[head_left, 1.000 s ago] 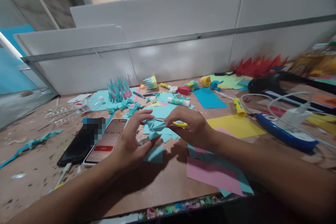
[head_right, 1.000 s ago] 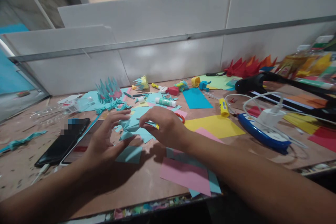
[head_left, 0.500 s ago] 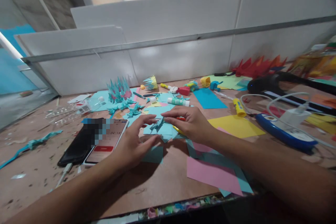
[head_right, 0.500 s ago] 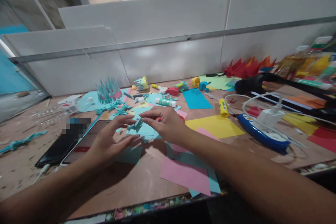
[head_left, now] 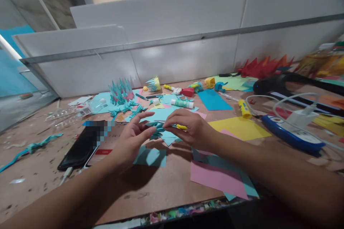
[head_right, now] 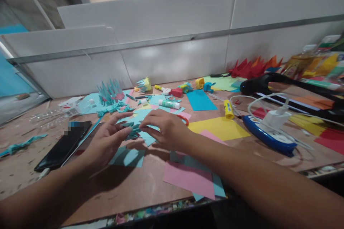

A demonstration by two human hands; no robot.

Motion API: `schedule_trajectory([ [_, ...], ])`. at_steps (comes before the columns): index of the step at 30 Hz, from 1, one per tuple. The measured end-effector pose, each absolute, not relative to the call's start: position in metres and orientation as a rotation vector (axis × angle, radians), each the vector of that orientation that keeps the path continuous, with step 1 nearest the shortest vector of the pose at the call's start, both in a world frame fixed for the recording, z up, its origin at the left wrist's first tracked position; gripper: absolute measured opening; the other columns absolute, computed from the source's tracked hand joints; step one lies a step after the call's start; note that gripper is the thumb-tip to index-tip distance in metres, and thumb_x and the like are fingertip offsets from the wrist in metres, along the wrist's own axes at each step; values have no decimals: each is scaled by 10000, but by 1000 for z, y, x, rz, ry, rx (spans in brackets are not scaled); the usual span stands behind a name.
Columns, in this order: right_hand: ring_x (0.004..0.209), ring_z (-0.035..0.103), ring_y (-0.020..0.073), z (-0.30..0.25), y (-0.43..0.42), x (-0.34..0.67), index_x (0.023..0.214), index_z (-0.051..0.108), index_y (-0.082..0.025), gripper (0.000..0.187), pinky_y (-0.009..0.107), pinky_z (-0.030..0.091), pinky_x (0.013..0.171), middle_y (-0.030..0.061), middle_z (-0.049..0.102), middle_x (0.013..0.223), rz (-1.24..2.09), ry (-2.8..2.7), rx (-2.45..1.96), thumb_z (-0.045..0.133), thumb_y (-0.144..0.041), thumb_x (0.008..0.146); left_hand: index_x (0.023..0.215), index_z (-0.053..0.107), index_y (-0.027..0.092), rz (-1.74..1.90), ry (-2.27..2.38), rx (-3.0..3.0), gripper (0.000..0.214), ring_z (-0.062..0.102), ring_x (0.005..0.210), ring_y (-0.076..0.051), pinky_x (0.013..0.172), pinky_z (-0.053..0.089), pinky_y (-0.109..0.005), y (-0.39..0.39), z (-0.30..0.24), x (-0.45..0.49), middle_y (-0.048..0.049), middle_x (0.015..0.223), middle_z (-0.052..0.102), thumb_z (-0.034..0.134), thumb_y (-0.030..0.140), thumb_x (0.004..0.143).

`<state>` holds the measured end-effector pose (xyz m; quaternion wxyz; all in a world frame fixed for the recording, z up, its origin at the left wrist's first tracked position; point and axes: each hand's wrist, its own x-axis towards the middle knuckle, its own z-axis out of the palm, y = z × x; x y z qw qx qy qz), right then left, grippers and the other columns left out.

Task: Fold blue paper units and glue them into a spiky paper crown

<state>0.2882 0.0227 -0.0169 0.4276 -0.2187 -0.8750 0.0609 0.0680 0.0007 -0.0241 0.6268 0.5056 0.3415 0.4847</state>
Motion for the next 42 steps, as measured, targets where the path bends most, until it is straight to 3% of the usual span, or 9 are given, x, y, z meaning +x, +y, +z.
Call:
schedule_trajectory([
  [5, 829, 652, 146, -17, 24, 288, 968, 742, -151, 77, 275, 531, 748, 58, 716, 877, 192, -2103, -488, 675, -167, 935, 1278, 548, 267, 1114, 771, 1121, 483, 690, 860, -208, 856, 601, -532, -2, -22, 69, -17, 954, 659, 752, 288, 841],
  [11, 769, 683, 149, -25, 34, 294, 904, 760, -178, 97, 264, 536, 695, 40, 746, 837, 430, -2014, -732, 725, -268, 900, 1188, 601, 204, 1407, 882, 1365, 350, 646, 934, -182, 806, 526, -314, 13, -13, 55, -45, 960, 697, 670, 396, 903],
  [17, 867, 722, 204, -38, 49, 304, 1066, 775, -239, 216, 304, 565, 764, 63, 774, 971, 399, -2307, -912, 582, -242, 968, 1123, 620, 211, 1448, 877, 1727, 294, 662, 919, -182, 828, 513, -311, 24, 15, 33, -33, 945, 698, 680, 387, 896],
  [22, 1233, 608, 294, -29, 50, 306, 1455, 530, -230, 484, 473, 477, 1045, 135, 652, 1349, 224, -2283, -960, 545, -233, 971, 1030, 691, 199, 1373, 1033, 2087, 240, 676, 884, -192, 823, 519, -325, 18, 48, 20, -62, 978, 733, 632, 406, 922],
  [28, 1217, 614, 314, -27, 53, 315, 1378, 592, -233, 400, 520, 506, 1022, 146, 660, 1311, 178, -2162, -1056, 515, -313, 995, 1009, 649, 189, 1610, 1391, 2005, 331, 707, 906, -202, 840, 537, -316, 53, 77, -24, -54, 944, 739, 498, 481, 970],
  [29, 1203, 623, 307, -29, 54, 315, 1367, 600, -235, 392, 494, 534, 991, 143, 661, 1306, 201, -2152, -1066, 518, -329, 995, 1013, 638, 193, 1506, 1572, 2017, 345, 707, 897, -197, 824, 539, -306, 68, 78, -33, -48, 945, 737, 458, 485, 981],
  [33, 1180, 631, 290, -37, 52, 316, 1371, 601, -257, 404, 457, 555, 964, 127, 667, 1293, 299, -2159, -1090, 525, -387, 996, 950, 682, 175, 1196, 1893, 1958, 189, 693, 909, -245, 891, 523, -381, 140, 72, -62, -67, 941, 730, 658, 351, 885],
  [37, 1158, 636, 283, -41, 49, 317, 1375, 602, -259, 410, 469, 523, 999, 128, 674, 1273, 356, -2179, -1094, 521, -397, 997, 1235, 608, 163, 879, 2053, 1781, 347, 655, 1043, -239, 886, 564, -452, 195, 59, -74, -103, 1229, 643, 633, 352, 944],
  [42, 1135, 645, 269, -41, 47, 318, 1382, 603, -278, 409, 435, 521, 982, 132, 681, 1264, 405, -2169, -1069, 538, -388, 993, 1275, 589, 171, 597, 2004, 1698, 377, 651, 1063, -244, 885, 570, -458, 222, 47, -71, -107, 1269, 625, 625, 359, 951],
])
